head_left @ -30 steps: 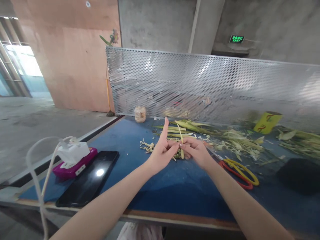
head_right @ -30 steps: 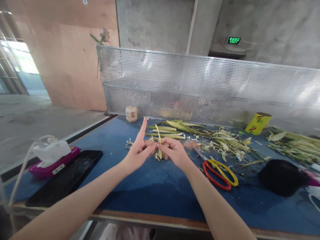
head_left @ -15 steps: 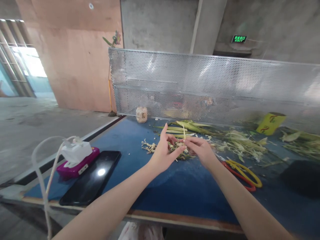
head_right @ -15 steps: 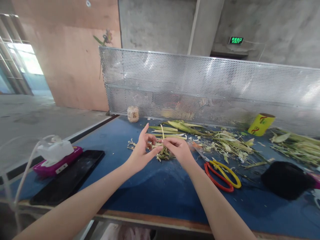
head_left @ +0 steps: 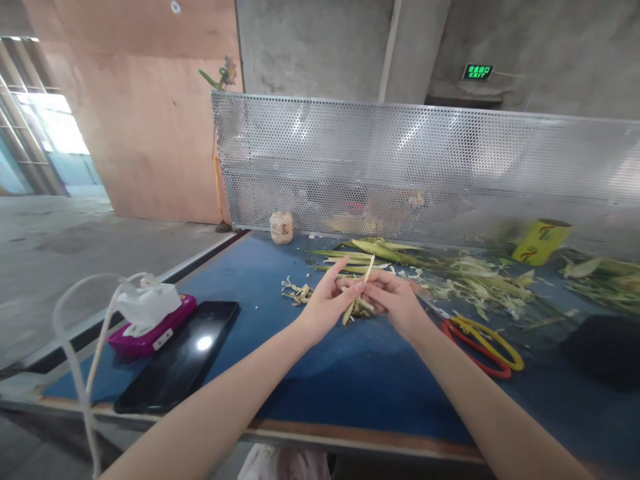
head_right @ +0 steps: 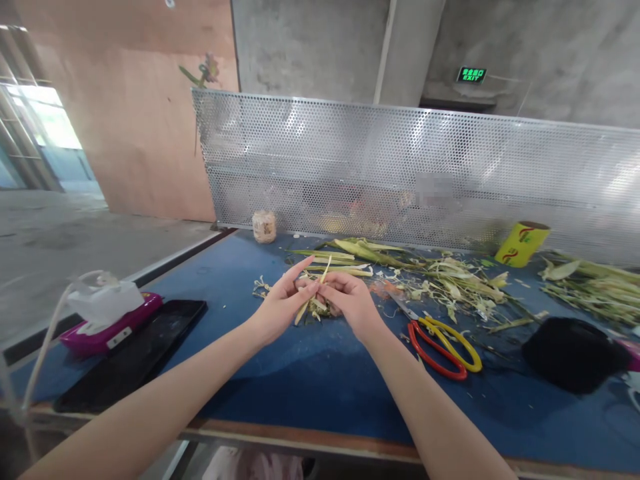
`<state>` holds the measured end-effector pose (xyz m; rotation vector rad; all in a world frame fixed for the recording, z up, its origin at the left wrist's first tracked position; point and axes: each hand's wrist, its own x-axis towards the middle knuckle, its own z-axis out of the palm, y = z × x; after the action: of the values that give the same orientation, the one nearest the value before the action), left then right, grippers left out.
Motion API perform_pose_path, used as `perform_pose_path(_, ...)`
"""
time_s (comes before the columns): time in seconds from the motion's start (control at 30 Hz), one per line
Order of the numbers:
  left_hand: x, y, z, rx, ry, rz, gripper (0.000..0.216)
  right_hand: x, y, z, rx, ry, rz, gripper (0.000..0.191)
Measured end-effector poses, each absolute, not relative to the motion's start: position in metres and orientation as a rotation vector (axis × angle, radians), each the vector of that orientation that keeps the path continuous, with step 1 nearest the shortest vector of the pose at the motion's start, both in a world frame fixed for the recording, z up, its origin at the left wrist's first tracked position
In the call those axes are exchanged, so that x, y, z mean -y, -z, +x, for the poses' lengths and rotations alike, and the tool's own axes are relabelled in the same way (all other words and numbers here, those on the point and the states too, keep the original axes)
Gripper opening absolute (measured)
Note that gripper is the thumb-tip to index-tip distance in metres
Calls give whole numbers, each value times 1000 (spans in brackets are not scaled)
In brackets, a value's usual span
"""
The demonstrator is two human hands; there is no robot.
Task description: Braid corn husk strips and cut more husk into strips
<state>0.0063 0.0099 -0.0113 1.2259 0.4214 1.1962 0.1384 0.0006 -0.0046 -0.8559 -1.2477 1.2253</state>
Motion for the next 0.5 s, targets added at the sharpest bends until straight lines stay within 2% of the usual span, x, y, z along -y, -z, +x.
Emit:
perform_pose_path(0.23, -8, 9, 4, -449, -1075, 1315, 87, 1, 7, 138, 1218, -1195, -764, 24)
perform_pose_path(0.5, -2, 7, 4, -453, -1027, 1401, 87, 1, 11, 139, 1276, -1103, -768, 22)
